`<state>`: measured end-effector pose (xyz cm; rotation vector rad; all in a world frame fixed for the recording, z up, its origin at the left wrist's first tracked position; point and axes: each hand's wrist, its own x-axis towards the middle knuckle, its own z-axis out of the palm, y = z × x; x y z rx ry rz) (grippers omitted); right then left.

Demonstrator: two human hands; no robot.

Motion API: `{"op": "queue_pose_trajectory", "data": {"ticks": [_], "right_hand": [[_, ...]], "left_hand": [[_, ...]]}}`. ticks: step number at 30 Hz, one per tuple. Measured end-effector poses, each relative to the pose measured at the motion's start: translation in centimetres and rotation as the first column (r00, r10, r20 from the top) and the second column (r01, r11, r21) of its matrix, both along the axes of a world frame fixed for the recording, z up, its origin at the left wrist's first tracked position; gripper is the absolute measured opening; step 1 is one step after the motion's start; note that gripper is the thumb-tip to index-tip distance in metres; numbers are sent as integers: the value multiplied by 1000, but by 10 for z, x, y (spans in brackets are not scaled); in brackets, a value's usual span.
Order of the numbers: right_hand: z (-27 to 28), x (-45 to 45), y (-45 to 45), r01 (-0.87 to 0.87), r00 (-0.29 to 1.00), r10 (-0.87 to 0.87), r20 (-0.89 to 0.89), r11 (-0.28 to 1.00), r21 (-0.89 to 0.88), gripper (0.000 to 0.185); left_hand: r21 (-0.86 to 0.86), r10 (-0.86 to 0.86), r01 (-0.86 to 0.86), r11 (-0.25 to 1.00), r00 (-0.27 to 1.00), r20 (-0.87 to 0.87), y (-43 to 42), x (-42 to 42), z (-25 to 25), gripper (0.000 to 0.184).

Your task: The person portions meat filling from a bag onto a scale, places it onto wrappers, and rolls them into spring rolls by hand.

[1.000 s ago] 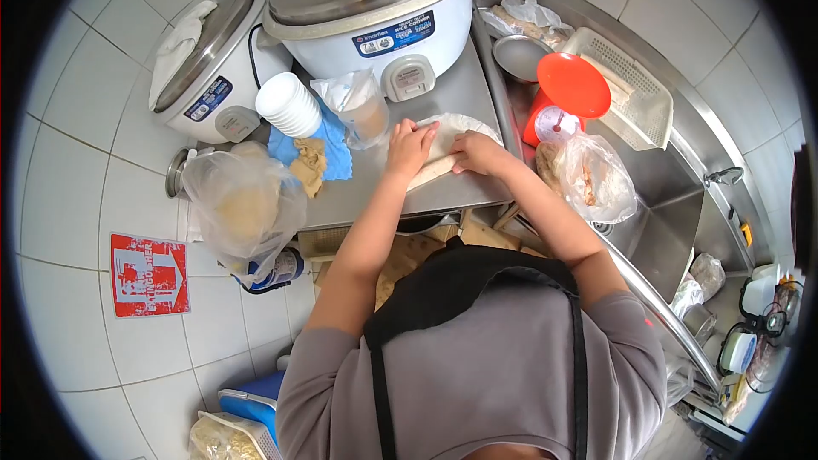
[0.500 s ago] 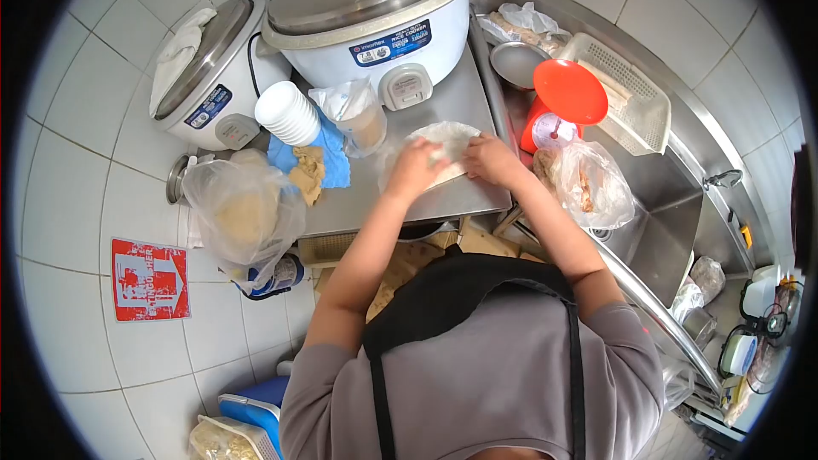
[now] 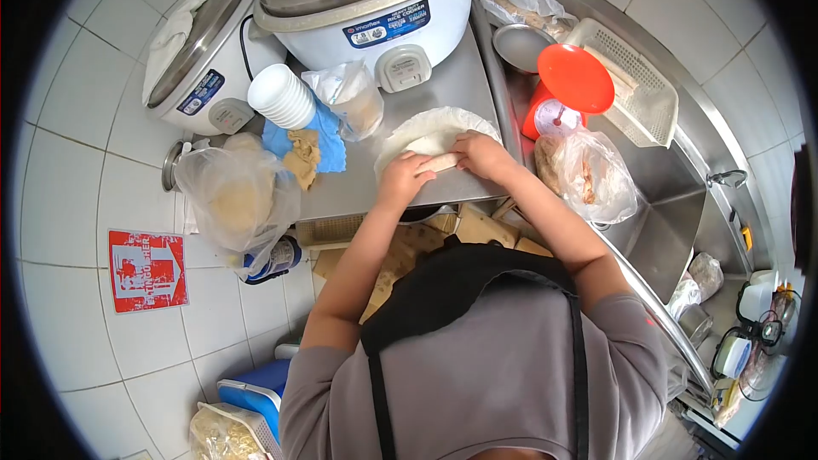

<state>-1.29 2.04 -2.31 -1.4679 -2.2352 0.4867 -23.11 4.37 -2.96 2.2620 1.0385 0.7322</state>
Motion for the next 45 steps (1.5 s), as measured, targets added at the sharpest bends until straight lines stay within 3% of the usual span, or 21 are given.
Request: {"op": "queue_pose_trajectory", "data": {"ticks": [4, 6, 10, 12, 16, 18, 19, 22, 24, 26, 27, 32, 35, 37, 40, 44, 45], "right_hand": [[4, 13, -7, 2, 984, -12, -177, 998, -56, 30], [2, 17, -9, 21, 938, -73, -338, 988, -155, 29], [1, 25, -2, -33, 931, -36, -362, 983, -182, 21], [-1, 26, 5, -5, 927, -85, -366, 972, -237, 15], [8, 21, 11, 182, 983, -183, -19, 981, -66, 8], [7, 18, 16, 254, 966, -251, 57, 965, -69, 8], [8, 16, 18, 261, 964, -257, 68, 963, -68, 8], [10, 10, 19, 247, 966, -247, 70, 969, 4, 7], [14, 2, 23, 203, 977, -210, 29, 967, 152, 6], [5, -16, 22, 20, 976, 28, -218, 977, 213, 5], [8, -22, 19, -65, 984, 81, -159, 992, 104, 7], [-9, -21, 37, -8, 954, 16, -299, 1000, 27, 8], [-19, -18, 56, -51, 954, 29, -297, 997, -66, 9], [-16, -16, 60, -79, 954, 39, -296, 989, -124, 12], [-6, -23, 48, 6, 967, 23, -254, 994, 113, 18], [0, -28, 28, 15, 961, 12, -276, 995, 94, 20], [-3, -27, 31, 24, 958, 0, -285, 996, 82, 20]], "left_hand": [[-34, -1, 2, 999, 1000, 25, -2, -21, 1, 35], [-147, 24, -10, 989, 995, 93, -2, -28, -2, 35], [-532, 122, 50, 845, 951, 283, 3, -47, -8, 33], [-501, 131, -46, 864, 982, 136, 11, -57, -5, 28], [-428, 188, -230, 874, 972, -139, 20, -63, 8, 21], [-27, 275, -278, 960, 958, -80, 15, -51, 16, 20], [176, 308, -297, 939, 951, -39, 10, -43, 18, 20], [96, 13, -24, 995, 993, 116, 1, -27, 2, 22], [100, 52, -64, 993, 991, 124, 2, -27, -1, 21], [55, 40, -47, 997, 992, 118, 2, -29, -1, 21], [85, 48, -55, 995, 995, 83, 2, -33, -3, 21], [255, 205, -193, 947, 978, -21, -1, -20, 11, 21], [320, 16, -58, 945, 991, 135, 0, 6, 4, 21], [269, 20, -64, 961, 986, 163, 4, 7, -1, 21], [102, 32, -44, 994, 993, 111, 20, 1, -1, 22], [-140, 18, -10, 990, 998, 58, 41, -3, -4, 25], [-98, -8, 15, 995, 997, 71, 41, -7, -8, 27]]}}
